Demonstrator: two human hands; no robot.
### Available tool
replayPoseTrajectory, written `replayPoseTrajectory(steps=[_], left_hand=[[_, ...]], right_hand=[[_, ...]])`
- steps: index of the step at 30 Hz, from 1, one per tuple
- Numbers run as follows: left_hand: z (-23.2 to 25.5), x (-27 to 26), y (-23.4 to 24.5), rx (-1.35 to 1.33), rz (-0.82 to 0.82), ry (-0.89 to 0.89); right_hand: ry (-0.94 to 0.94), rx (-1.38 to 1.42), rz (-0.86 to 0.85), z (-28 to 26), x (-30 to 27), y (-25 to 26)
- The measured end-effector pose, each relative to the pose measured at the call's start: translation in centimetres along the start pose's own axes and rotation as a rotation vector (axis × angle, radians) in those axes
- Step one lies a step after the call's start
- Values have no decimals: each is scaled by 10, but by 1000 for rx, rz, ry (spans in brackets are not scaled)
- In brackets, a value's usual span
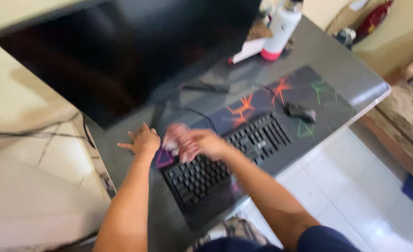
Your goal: The person cleans a computer desk setup using a cloth. They wipe the surface of a white desk, moving a keyboard and mouse aside, and clean around a monitor and PC tower. They then move to a second desk with a dark surface, wiping the area around a keyboard, mouse, and monitor.
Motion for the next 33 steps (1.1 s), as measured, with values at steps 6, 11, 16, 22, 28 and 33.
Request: replayPoseTrajectory(steps=[6,11,16,22,28,33], left_hand=[[-47,-126,1,-330,128,-98],[-55,-174,-9,-218,322,-239],[-50,-172,-24,-43,215,-168],[-61,-149,-25,-69,-103,-36],[-72,-144,-24,53,-234,-35],[-70,-131,-48,122,-272,-111]], right_hand=[[281,98,633,-110,-170,72],[796,-1210,634,-88,-153,-31],[901,-1592,61,-30,-97,-109],[631,-1659,98,-54,-78,18],[128,-1989,477,-98,-87,67],[97,-2210,137,-32,-61,-66]])
Point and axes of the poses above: each hand's wrist, its own x-axis towards the middle knuckle, its own y-axis out of the back of the hand, z = x × y, the point moved 3 cm from there along x, towards the middle knuckle, and after that the axes turned 14 degrees about z, right-handed, at the moved point
